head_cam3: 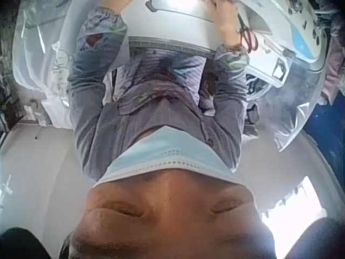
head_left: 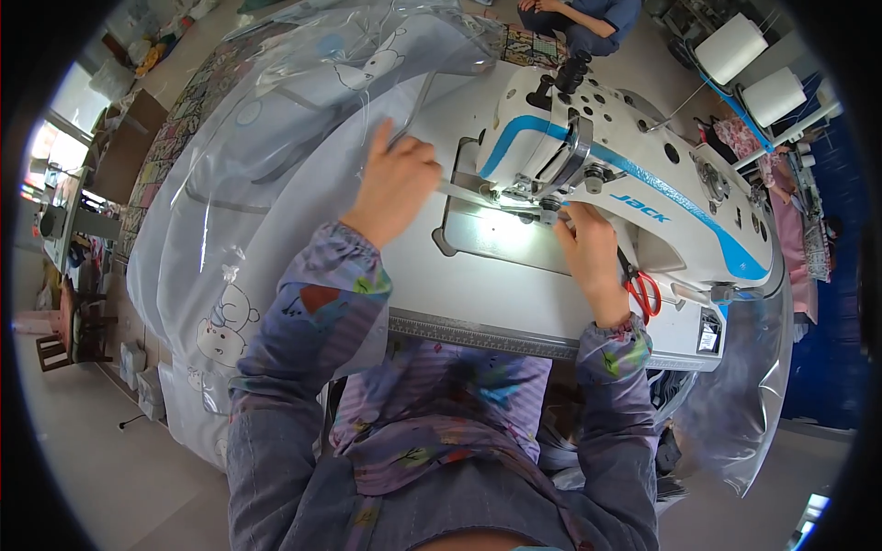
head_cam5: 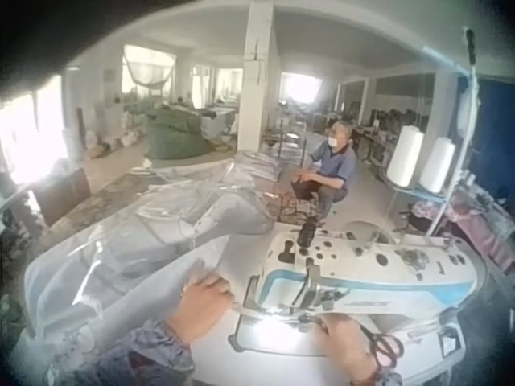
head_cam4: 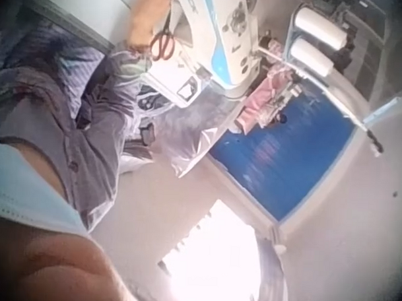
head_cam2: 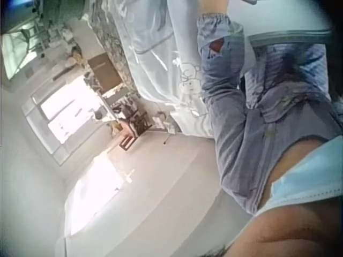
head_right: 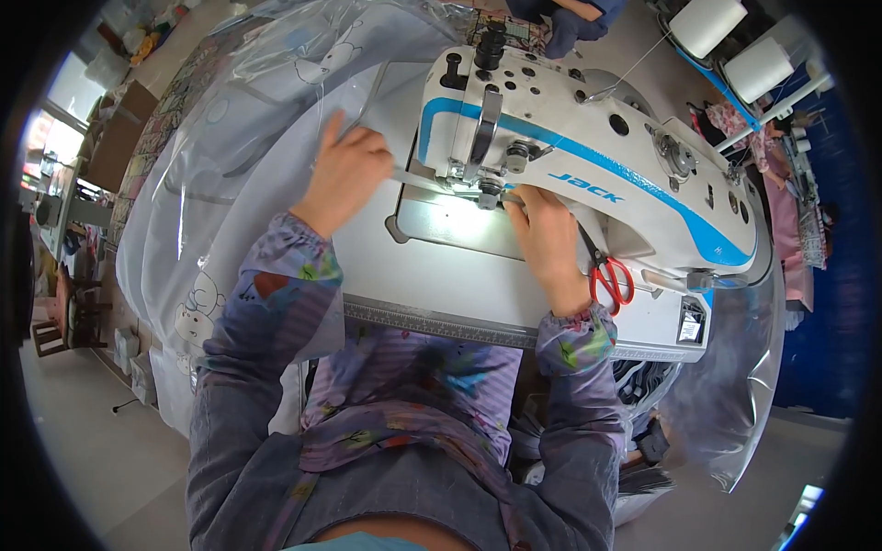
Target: Sewing a transparent plastic sheet onto a printed fabric panel using an industrial sewing machine.
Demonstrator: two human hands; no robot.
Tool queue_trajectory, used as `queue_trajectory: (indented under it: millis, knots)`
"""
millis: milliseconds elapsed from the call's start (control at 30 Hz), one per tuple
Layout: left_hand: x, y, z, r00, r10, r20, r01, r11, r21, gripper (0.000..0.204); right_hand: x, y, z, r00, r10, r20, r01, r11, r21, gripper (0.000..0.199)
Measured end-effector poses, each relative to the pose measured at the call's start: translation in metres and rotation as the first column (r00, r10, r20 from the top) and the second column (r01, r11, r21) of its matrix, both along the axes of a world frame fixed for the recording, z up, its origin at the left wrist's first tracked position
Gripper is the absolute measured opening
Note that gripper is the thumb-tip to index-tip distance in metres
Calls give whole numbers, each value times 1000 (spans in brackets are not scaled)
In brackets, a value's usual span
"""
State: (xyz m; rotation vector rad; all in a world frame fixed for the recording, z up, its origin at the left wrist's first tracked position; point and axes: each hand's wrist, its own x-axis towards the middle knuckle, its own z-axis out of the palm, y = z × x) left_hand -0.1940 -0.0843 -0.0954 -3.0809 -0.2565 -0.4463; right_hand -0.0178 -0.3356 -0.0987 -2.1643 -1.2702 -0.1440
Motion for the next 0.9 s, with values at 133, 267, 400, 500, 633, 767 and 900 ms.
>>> queue_trajectory:
  millis: [133, 267, 400, 500, 633, 767, 900]
  knots:
    - [-16, 11, 2, 997, 52, 63, -58, 993, 99, 10, 11, -3, -6, 996, 32, 83, -31, 999, -11, 13]
    - [-25, 10, 6, 989, 43, 139, -48, 998, 36, 15, 22, -35, 4, 973, -132, 187, 146, 987, -63, 11]
    - [-26, 9, 5, 987, 32, 160, -31, 999, -12, 16, 29, -72, 15, 942, -262, 208, 276, 960, -41, 12]
    - [-31, 4, 15, 980, 62, 187, -71, 997, 44, 23, 26, -80, 14, 921, -339, 194, 358, 931, -71, 12]
    - [-63, 2, 24, 957, 270, 105, -248, 950, -189, 51, 26, -81, 7, 921, -347, 179, 376, 911, -168, 14]
    - [-76, -12, -9, 963, 178, 204, -83, 912, -402, 63, 1, -51, 13, 925, -251, 285, 274, 961, -42, 32]
    - [-63, -26, -19, 972, 117, 206, -46, 945, -324, 62, -17, -10, 12, 995, -78, -66, 77, 997, -20, 36]
